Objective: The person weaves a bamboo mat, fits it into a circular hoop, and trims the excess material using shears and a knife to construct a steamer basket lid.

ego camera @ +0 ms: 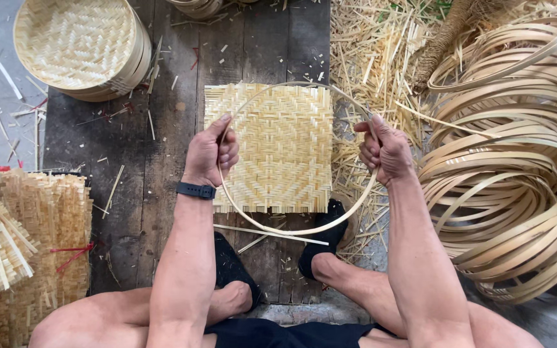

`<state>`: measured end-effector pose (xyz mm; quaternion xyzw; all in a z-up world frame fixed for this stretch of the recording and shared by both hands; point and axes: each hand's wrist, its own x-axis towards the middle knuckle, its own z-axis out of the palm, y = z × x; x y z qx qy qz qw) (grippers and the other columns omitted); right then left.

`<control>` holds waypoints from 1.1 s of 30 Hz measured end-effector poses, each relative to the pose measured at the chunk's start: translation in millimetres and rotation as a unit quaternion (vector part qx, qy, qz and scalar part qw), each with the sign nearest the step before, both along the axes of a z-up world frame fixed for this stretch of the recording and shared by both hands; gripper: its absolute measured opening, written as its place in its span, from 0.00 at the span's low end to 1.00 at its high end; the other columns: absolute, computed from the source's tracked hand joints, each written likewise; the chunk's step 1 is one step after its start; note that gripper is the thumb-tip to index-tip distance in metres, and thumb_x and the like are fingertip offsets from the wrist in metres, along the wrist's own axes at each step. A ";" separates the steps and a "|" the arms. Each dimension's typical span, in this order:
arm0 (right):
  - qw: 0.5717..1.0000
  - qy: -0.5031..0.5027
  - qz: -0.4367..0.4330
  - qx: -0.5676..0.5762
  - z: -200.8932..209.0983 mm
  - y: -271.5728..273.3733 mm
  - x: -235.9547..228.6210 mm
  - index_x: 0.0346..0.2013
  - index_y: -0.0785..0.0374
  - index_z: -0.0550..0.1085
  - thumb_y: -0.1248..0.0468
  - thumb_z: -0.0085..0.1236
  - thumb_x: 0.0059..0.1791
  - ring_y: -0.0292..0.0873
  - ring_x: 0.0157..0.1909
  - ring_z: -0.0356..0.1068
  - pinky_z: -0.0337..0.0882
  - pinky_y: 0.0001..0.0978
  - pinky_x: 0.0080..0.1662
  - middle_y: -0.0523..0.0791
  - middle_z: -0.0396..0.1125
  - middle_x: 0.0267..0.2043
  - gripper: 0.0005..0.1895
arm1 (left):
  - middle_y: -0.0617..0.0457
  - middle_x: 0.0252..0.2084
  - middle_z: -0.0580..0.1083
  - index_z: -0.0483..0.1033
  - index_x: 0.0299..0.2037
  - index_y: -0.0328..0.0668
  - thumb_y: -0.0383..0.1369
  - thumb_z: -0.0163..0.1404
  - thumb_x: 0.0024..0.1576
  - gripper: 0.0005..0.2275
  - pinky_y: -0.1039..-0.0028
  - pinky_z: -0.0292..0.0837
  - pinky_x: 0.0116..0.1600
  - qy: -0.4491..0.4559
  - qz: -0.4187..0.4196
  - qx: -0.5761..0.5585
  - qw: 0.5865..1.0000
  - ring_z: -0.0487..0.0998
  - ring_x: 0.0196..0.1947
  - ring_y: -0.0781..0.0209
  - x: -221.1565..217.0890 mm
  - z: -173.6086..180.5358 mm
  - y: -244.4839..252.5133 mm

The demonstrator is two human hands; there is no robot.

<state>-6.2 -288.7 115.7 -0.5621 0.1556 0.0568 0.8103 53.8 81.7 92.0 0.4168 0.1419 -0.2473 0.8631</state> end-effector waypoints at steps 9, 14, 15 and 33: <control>0.998 0.031 -0.026 0.037 15.0 11.0 -1.7 0.40 0.71 0.77 0.47 0.50 0.55 0.36 0.19 0.61 0.64 0.29 0.24 0.42 0.64 0.20 0.26 | 0.62 0.14 0.61 0.67 0.23 0.45 0.40 0.51 0.67 0.18 0.80 0.54 0.17 -0.028 0.070 -0.085 0.994 0.58 0.12 0.71 -3.5 -18.7 9.3; 0.991 0.032 -0.077 0.102 -16.0 25.4 -3.7 0.34 0.66 0.76 0.43 0.56 0.54 0.33 0.20 0.57 0.59 0.28 0.24 0.38 0.55 0.18 0.26 | 0.59 0.17 0.63 0.75 0.30 0.37 0.44 0.45 0.66 0.18 0.79 0.56 0.22 0.007 0.079 -0.100 0.992 0.62 0.16 0.70 -7.0 -32.5 9.3; 0.989 0.028 -0.081 0.118 -21.4 24.9 -1.2 0.30 0.64 0.75 0.43 0.57 0.54 0.32 0.18 0.55 0.57 0.26 0.22 0.37 0.53 0.16 0.26 | 0.60 0.17 0.63 0.75 0.30 0.38 0.43 0.45 0.67 0.18 0.79 0.56 0.22 0.014 0.080 -0.093 0.992 0.62 0.16 0.70 -7.2 -33.8 10.1; 0.993 0.055 -0.092 -0.056 -31.9 36.3 3.9 0.41 0.60 0.76 0.55 0.63 0.45 0.32 0.27 0.70 0.73 0.25 0.30 0.40 0.71 0.26 0.15 | 0.59 0.20 0.68 0.79 0.38 0.42 0.41 0.49 0.64 0.12 0.80 0.58 0.20 0.030 0.188 -0.019 0.982 0.65 0.17 0.72 -9.7 -49.1 13.2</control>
